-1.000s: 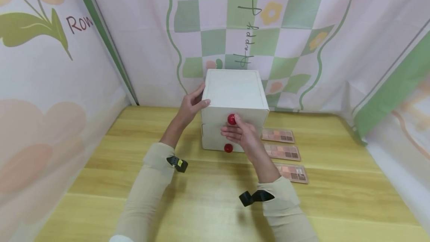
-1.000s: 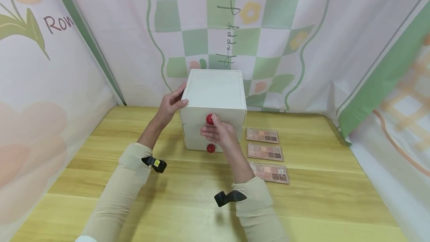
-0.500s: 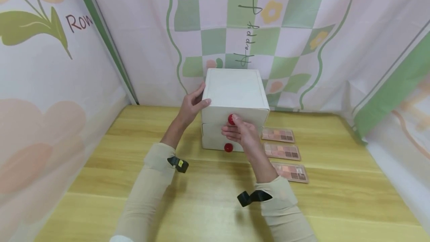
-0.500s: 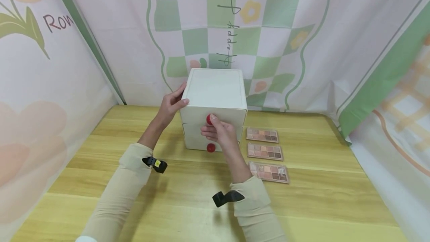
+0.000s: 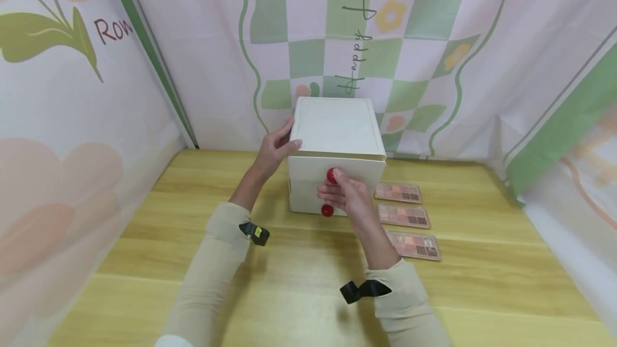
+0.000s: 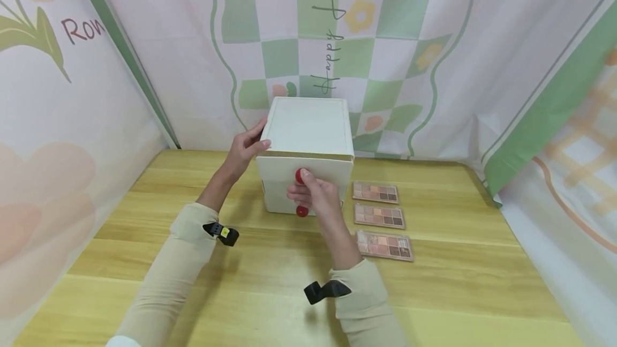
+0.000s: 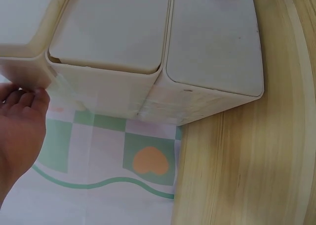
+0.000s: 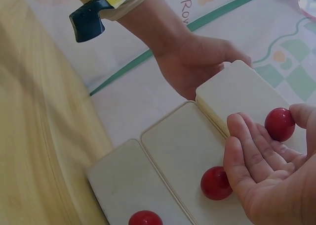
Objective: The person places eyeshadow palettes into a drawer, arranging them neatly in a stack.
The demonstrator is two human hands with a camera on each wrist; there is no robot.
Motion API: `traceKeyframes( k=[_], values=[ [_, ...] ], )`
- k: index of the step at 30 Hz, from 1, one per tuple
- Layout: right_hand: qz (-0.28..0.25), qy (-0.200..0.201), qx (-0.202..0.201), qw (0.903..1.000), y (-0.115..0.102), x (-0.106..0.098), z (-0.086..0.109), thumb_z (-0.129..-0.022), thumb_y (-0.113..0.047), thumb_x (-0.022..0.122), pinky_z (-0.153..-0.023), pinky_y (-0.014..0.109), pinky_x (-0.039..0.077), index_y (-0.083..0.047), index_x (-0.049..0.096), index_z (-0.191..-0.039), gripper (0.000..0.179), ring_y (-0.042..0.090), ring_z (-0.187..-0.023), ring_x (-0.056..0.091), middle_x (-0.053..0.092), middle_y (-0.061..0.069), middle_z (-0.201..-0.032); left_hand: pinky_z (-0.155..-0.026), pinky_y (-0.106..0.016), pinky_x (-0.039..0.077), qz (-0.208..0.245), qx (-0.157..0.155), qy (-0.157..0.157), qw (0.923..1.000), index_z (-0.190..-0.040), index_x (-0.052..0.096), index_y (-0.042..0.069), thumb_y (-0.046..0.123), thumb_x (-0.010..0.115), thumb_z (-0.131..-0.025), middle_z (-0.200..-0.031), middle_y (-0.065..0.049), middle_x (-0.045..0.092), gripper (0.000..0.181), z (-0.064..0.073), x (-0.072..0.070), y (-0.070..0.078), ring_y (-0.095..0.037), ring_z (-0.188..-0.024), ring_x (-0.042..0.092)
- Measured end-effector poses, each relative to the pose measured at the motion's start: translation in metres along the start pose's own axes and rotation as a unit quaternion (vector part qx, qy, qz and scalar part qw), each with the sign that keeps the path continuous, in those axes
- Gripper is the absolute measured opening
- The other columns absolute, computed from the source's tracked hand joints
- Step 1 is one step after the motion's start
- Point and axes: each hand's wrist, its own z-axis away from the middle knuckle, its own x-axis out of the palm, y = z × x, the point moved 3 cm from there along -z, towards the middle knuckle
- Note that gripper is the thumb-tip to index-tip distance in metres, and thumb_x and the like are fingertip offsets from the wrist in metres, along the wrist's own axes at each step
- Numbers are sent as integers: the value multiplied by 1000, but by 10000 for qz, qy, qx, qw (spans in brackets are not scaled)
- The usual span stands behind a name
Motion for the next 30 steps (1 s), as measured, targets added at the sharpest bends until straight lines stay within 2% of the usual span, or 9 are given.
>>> traceKeyframes(
  k=[11, 18, 30],
  values=[
    [-5, -41, -26, 10000, 1, 0, 13, -106, -38, 50, -79, 23, 64, 7, 66, -111, 48, 7, -79, 76, 78, -9, -78, -129, -38, 27, 40, -17, -25, 10000, -158, 21, -4, 16, 56, -97, -171, -17, 14, 73, 0, -1, -2, -31, -158, 22],
    [-171, 47, -59, 9998, 3, 1, 21, -105, -34, 52, -74, 22, 64, 11, 67, -109, 47, 8, -76, 76, 78, -7, -75, -129, -37, 27, 79, 38, -42, 10000, -158, 20, -5, 20, 56, -95, -171, -18, 13, 76, 0, -1, -3, -31, -158, 22],
    [-238, 75, -124, 9996, 8, 2, 37, -105, -30, 52, -76, 25, 64, -3, 70, -96, 34, 10, -74, 76, 78, -6, -75, -129, -38, 27, 182, -5, -13, 9998, -157, 21, -4, 13, 56, -97, -171, -17, 13, 72, 0, 0, -3, -31, -158, 22]
  ],
)
